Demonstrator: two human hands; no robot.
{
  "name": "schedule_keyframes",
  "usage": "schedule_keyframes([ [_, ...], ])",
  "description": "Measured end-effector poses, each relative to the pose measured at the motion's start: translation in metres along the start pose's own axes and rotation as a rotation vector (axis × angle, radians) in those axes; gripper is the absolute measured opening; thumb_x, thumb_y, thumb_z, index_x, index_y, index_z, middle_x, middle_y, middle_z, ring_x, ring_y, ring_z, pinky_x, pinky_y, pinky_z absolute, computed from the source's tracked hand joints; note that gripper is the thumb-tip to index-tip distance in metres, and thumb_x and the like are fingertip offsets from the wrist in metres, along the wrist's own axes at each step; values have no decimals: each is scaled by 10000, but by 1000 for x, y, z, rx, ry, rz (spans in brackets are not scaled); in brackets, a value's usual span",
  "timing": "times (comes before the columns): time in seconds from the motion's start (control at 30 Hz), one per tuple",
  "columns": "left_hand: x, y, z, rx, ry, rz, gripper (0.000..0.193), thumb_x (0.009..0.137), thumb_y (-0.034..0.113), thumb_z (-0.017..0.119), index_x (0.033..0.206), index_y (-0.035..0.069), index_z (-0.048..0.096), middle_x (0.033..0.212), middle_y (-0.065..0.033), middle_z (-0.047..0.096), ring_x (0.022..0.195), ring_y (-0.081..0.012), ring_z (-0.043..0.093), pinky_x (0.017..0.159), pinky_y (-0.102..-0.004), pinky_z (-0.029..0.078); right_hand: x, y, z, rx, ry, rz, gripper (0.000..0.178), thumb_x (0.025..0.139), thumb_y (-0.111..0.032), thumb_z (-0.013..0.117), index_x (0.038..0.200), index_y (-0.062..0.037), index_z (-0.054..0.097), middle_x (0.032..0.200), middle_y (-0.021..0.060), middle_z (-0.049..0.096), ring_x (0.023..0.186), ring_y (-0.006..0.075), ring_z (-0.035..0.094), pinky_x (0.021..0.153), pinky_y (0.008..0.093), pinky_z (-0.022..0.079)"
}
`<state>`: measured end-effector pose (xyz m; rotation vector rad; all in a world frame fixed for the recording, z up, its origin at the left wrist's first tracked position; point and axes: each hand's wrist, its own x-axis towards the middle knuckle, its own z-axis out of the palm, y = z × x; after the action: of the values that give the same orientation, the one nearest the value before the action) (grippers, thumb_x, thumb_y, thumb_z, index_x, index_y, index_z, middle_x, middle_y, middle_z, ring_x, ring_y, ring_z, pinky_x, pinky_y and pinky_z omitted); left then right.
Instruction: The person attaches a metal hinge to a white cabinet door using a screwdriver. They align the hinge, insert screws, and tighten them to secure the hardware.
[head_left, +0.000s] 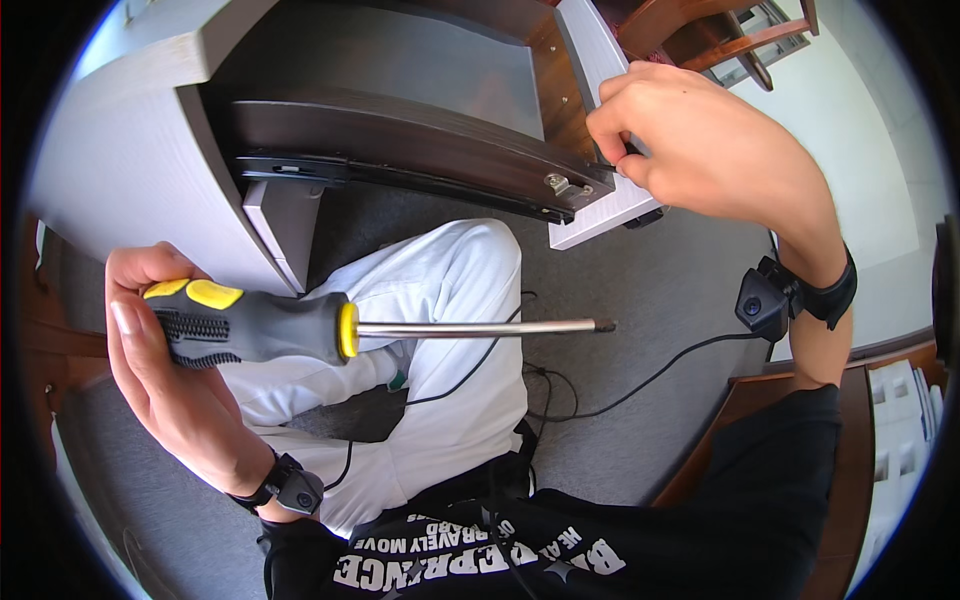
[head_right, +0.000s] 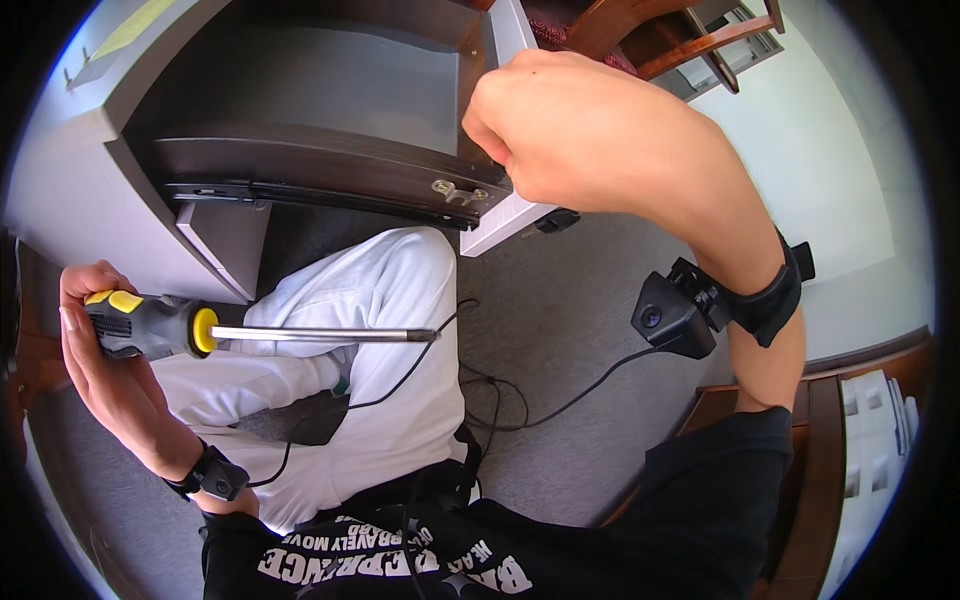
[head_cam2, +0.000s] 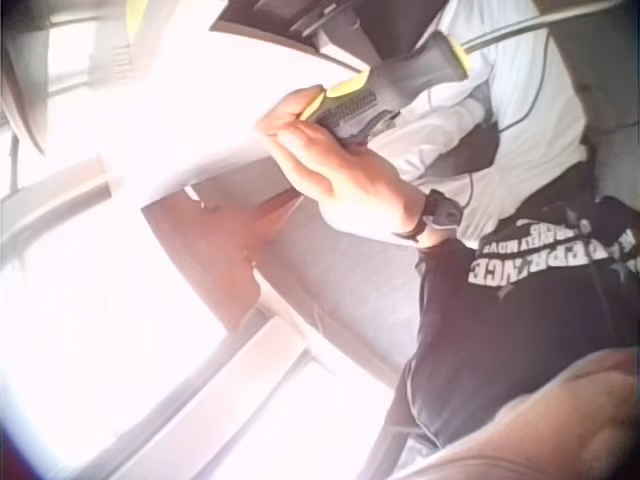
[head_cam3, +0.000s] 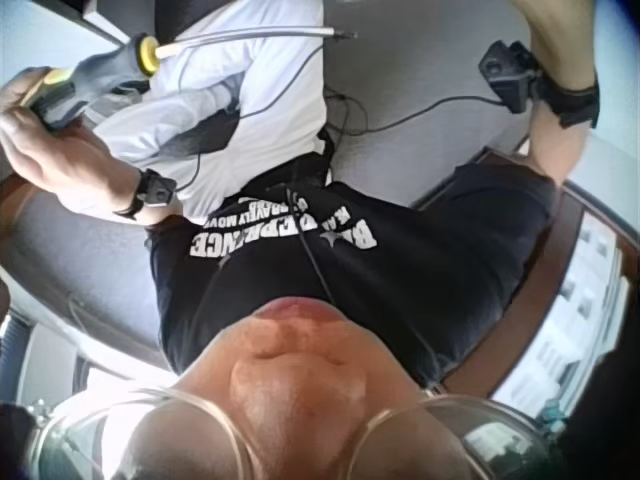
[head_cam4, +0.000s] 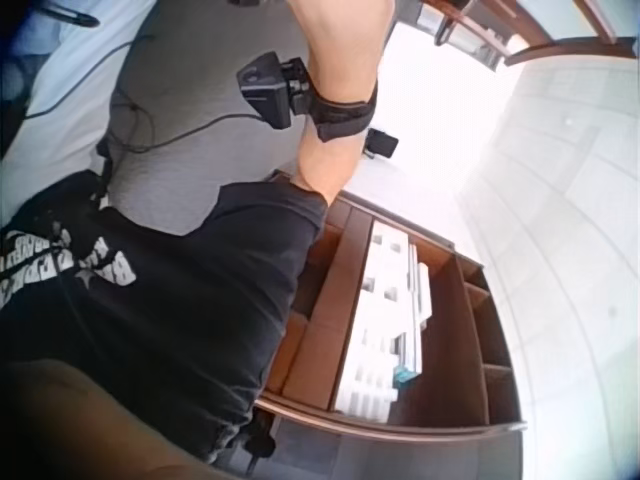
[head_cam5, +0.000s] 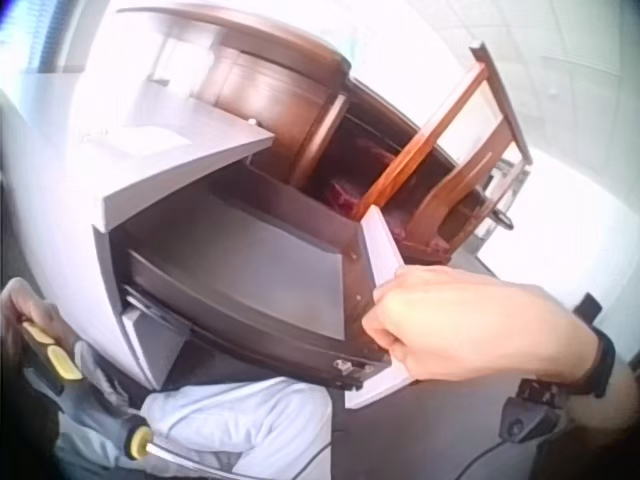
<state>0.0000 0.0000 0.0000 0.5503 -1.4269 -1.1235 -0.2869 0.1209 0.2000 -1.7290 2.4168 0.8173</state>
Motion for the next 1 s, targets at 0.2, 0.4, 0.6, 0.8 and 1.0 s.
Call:
schedule_keyframes([
  [0.2,-12,-21,-26,-100,20,-50,399,1143,351,393,1047,13,581,978,-79,591,899,-144,553,865,-265,410,11,-8,-20,-59,-88,-10,53,779,51,650,791,1,641,852,158,642,956,360,664,880,454,526],
  [0.4,-10,-34,-31,-88,93,-57,388,1145,342,395,1032,26,590,966,-64,603,900,-139,554,879,-273,404,15,0,-19,-94,-82,-142,83,809,47,700,792,8,629,897,136,637,992,352,648,879,442,511],
  [0.6,-19,-30,-42,-116,109,-54,361,1143,319,406,1040,28,595,972,-56,604,902,-127,551,874,-264,397,10,3,-16,-59,-36,-182,97,815,34,702,800,25,606,854,151,632,926,360,652,847,452,507],
  [0.8,-20,-28,-42,-145,87,-79,313,1135,279,424,1033,35,591,976,-46,594,908,-115,529,871,-259,388,1,9,-15,22,150,-199,97,869,17,687,869,44,594,861,175,643,823,355,648,747,436,508],
  [1.0,-21,-28,-43,-170,89,-77,307,1134,276,431,1014,40,586,954,-36,574,893,-110,508,858,-256,377,-18,10,-28,115,436,-263,52,915,36,654,925,41,604,864,131,623,794,262,641,735,364,520],
])
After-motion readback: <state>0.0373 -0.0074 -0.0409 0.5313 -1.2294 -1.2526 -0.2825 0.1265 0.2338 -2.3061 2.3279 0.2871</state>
